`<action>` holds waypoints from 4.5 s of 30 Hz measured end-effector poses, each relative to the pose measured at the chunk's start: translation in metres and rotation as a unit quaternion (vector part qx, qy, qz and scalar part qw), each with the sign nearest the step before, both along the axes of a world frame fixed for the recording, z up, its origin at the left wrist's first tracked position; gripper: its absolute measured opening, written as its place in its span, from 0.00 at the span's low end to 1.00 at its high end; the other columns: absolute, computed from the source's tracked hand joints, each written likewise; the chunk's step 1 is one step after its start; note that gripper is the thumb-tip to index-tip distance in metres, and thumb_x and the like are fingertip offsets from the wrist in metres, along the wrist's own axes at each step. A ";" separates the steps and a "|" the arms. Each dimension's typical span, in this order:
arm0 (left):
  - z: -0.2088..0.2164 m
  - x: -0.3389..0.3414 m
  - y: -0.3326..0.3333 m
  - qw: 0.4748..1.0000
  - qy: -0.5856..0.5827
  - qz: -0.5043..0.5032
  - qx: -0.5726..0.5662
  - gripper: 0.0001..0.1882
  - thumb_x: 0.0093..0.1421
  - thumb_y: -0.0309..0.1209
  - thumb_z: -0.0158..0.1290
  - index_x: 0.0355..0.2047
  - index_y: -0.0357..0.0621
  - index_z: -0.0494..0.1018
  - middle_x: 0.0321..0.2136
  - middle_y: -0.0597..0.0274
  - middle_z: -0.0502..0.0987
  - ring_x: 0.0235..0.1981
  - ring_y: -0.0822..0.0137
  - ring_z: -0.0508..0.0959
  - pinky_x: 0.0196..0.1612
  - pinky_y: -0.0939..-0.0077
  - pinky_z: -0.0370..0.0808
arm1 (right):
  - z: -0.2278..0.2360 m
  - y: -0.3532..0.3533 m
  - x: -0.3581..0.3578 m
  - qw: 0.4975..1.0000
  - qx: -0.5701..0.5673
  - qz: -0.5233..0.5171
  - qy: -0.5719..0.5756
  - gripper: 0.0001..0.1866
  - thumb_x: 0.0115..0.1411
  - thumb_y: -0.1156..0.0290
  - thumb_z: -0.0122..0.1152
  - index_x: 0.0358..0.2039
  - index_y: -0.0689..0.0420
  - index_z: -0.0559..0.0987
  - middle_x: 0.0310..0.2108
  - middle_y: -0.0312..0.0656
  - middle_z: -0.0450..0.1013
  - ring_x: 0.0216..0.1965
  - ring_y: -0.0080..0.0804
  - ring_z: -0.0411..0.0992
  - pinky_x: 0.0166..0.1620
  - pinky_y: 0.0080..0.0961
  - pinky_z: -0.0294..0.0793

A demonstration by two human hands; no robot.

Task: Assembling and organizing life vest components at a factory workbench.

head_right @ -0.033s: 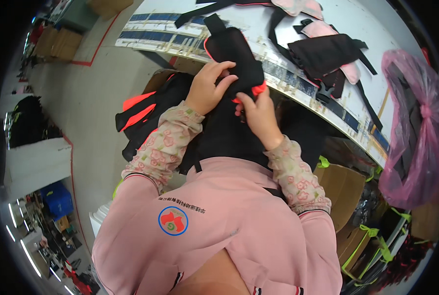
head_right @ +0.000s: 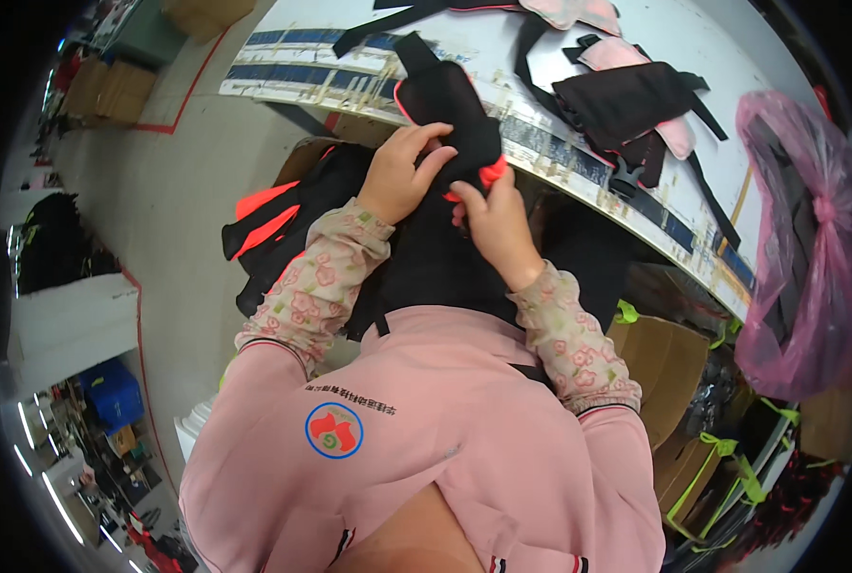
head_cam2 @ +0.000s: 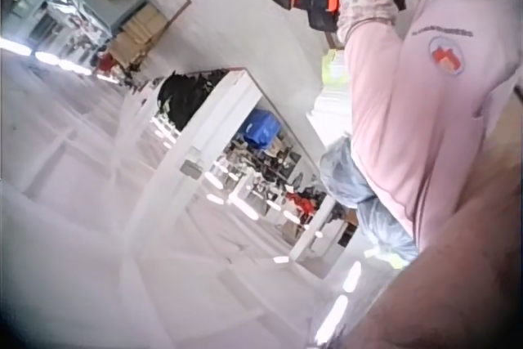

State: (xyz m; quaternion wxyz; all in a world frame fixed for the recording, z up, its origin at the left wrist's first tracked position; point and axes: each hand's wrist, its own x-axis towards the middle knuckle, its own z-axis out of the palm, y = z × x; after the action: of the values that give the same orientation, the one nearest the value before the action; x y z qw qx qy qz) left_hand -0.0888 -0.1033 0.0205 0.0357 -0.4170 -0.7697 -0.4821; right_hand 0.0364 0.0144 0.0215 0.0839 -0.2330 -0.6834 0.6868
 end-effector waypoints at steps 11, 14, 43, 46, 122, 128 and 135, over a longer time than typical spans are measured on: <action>-0.034 -0.012 0.012 0.913 -0.380 -0.145 0.021 0.14 0.63 0.40 0.56 0.33 0.41 0.70 0.26 0.72 0.68 0.29 0.79 0.66 0.34 0.81 0.67 | 0.006 0.005 0.010 0.919 0.357 0.142 -0.091 0.22 0.61 0.62 0.61 0.39 0.68 0.64 0.20 0.59 0.73 0.25 0.58 0.76 0.27 0.46 0.75; -0.038 -0.013 0.010 0.892 -0.422 -0.160 0.004 0.14 0.64 0.41 0.56 0.33 0.43 0.70 0.25 0.75 0.67 0.29 0.81 0.65 0.34 0.84 0.65 | 0.004 0.001 0.013 0.916 0.358 0.159 -0.086 0.20 0.61 0.63 0.61 0.40 0.66 0.64 0.21 0.58 0.74 0.26 0.59 0.75 0.27 0.46 0.74; -0.024 -0.140 -0.060 0.971 -0.011 0.239 0.007 0.17 0.57 0.41 0.61 0.25 0.40 0.72 0.18 0.55 0.75 0.19 0.61 0.73 0.28 0.68 0.71 | 0.056 -0.033 0.023 0.944 -0.203 0.260 0.008 0.15 0.68 0.64 0.50 0.31 0.63 0.71 0.20 0.35 0.69 0.21 0.24 0.77 0.23 0.15 0.70; -0.027 -0.152 -0.085 0.965 -0.034 0.258 0.019 0.16 0.55 0.40 0.62 0.24 0.39 0.73 0.17 0.59 0.75 0.19 0.70 0.71 0.27 0.71 0.70 | 0.071 -0.042 0.027 0.936 -0.213 0.279 0.001 0.15 0.68 0.64 0.51 0.30 0.63 0.71 0.20 0.34 0.69 0.21 0.22 0.76 0.23 0.15 0.70; -0.065 0.031 0.075 0.972 0.168 -0.142 -0.082 0.30 0.48 0.44 0.65 0.51 0.46 0.72 0.49 0.50 0.68 0.54 0.50 0.66 0.60 0.52 0.59 | -0.035 0.102 0.053 0.844 0.533 -0.012 0.049 0.07 0.58 0.73 0.61 0.36 0.62 0.78 0.44 0.50 0.75 0.45 0.47 0.74 0.46 0.36 0.74; -0.063 0.031 0.086 0.998 0.044 -0.036 0.011 0.13 0.49 0.30 0.61 0.36 0.49 0.77 0.35 0.62 0.75 0.43 0.55 0.73 0.50 0.61 0.68 | -0.002 0.074 0.029 0.763 0.630 -0.102 0.100 0.10 0.58 0.72 0.62 0.38 0.62 0.77 0.42 0.50 0.73 0.45 0.46 0.72 0.48 0.35 0.70; -0.037 0.042 0.073 0.997 0.050 -0.022 0.050 0.22 0.44 0.25 0.62 0.42 0.49 0.75 0.34 0.58 0.74 0.42 0.54 0.73 0.49 0.61 0.68 | -0.031 0.100 0.026 0.962 0.203 -0.156 0.090 0.09 0.57 0.82 0.54 0.39 0.61 0.77 0.34 0.40 0.75 0.36 0.28 0.74 0.38 0.22 0.73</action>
State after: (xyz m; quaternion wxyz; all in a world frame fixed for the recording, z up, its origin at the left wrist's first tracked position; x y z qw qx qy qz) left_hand -0.0470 -0.0307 -0.0168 0.0841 -0.4550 -0.7325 -0.4994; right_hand 0.0627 0.1144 -0.0095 0.2971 -0.2519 -0.7533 0.5300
